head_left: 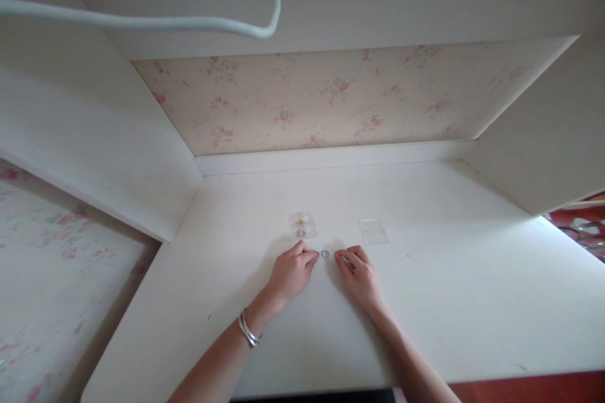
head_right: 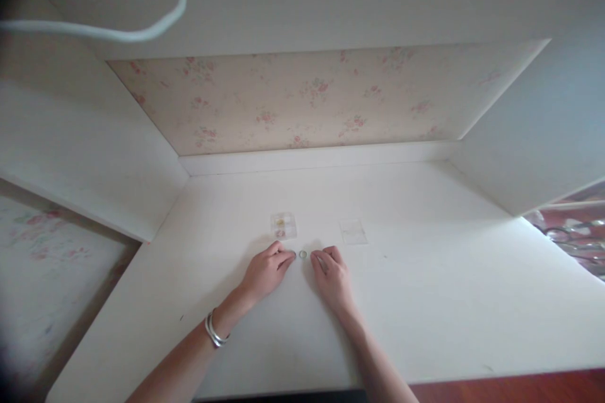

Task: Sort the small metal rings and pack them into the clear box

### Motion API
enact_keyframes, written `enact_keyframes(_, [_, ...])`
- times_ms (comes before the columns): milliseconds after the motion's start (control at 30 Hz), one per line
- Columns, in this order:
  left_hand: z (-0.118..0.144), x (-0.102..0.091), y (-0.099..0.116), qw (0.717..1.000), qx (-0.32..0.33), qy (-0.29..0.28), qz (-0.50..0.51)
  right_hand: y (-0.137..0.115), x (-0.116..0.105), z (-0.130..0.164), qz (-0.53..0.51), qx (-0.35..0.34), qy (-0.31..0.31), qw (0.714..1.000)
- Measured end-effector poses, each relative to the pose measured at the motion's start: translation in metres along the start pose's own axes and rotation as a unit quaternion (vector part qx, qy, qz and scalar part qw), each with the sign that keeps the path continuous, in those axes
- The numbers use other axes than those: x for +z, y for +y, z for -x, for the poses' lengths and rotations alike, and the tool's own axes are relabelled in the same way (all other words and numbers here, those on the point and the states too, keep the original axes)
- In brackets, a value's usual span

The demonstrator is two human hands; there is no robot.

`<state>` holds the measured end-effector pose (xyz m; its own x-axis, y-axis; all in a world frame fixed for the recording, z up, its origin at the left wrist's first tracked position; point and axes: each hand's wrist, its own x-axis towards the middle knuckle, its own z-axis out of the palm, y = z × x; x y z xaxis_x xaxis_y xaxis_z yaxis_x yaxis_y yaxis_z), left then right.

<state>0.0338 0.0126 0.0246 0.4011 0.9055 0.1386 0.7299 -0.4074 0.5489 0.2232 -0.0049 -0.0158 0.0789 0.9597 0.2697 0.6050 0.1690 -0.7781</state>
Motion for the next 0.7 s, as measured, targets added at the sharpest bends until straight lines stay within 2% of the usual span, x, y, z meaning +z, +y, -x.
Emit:
enact_keyframes(200, [-0.013, -0.01, -0.004, 0.998, -0.001, 0.043, 0.038, 0.0, 0.0, 0.001, 0.003, 0.0, 0.003, 1.0])
enact_keyframes(367, [-0.037, -0.015, -0.008, 0.997, -0.007, 0.075, 0.002, -0.002, -0.001, 0.0, 0.008, -0.004, 0.009, 1.0])
enact_keyframes(467, [-0.047, -0.014, -0.01, 0.997, -0.02, 0.065, -0.039, -0.002, -0.001, 0.0, 0.014, -0.005, 0.013, 1.0])
enact_keyframes(600, [-0.043, -0.015, -0.015, 0.996, -0.028, 0.045, -0.074, 0.0, -0.002, 0.002, 0.02, -0.006, 0.009, 1.0])
enact_keyframes(700, [-0.029, -0.019, -0.019, 0.995, -0.029, 0.079, -0.044, -0.003, -0.001, 0.004, 0.038, -0.025, -0.006, 0.999])
